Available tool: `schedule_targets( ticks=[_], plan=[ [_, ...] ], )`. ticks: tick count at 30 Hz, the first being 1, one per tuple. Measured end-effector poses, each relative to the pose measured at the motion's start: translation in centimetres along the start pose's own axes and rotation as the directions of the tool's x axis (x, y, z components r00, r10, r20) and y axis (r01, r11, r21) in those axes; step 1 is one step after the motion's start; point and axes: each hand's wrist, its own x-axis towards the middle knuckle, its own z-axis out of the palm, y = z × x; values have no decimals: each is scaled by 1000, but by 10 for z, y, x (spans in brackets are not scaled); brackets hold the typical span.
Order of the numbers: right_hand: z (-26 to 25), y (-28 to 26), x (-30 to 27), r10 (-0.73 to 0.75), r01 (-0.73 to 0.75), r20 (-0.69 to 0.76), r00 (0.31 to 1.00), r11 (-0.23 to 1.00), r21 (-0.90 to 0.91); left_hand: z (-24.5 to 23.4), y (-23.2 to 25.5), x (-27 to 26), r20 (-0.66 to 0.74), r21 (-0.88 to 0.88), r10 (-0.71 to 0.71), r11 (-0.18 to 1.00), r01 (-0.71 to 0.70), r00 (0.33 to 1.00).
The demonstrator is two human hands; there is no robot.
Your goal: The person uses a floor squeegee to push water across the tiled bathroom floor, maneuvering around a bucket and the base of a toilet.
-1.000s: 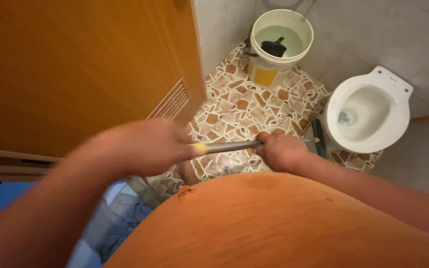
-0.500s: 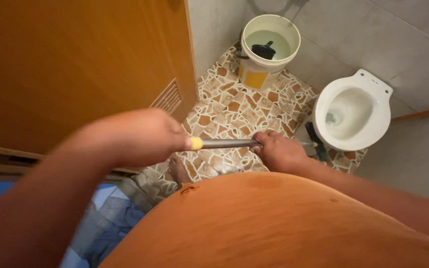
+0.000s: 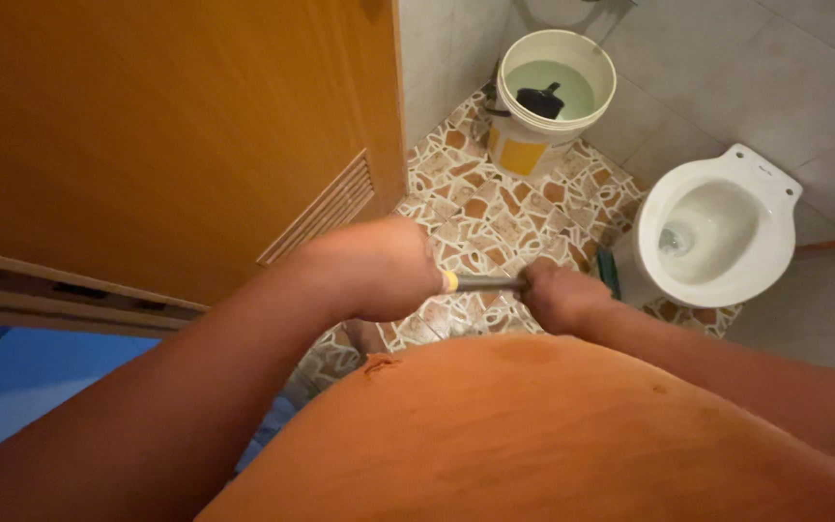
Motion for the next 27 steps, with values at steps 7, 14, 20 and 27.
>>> schedule_targets(
  ticks=[7, 14, 20, 27],
  plan=[
    [-30, 7, 9, -2, 9, -171, 985, 999, 41, -39, 22, -32, 180, -516, -390, 744, 424, 903],
    [-44, -1, 18, 45, -45, -54, 998, 999, -2, -53, 24, -27, 143, -499, -400, 761, 414, 906],
    [-26, 9, 41, -7, 8, -54, 998, 1000, 13, -38, 19, -9, 231, -512, -418, 715, 476, 878],
    [-35, 7, 42, 15, -12, -51, 999, 998, 62, -25, -6, 0, 38, -410, -306, 863, 294, 951]
  ],
)
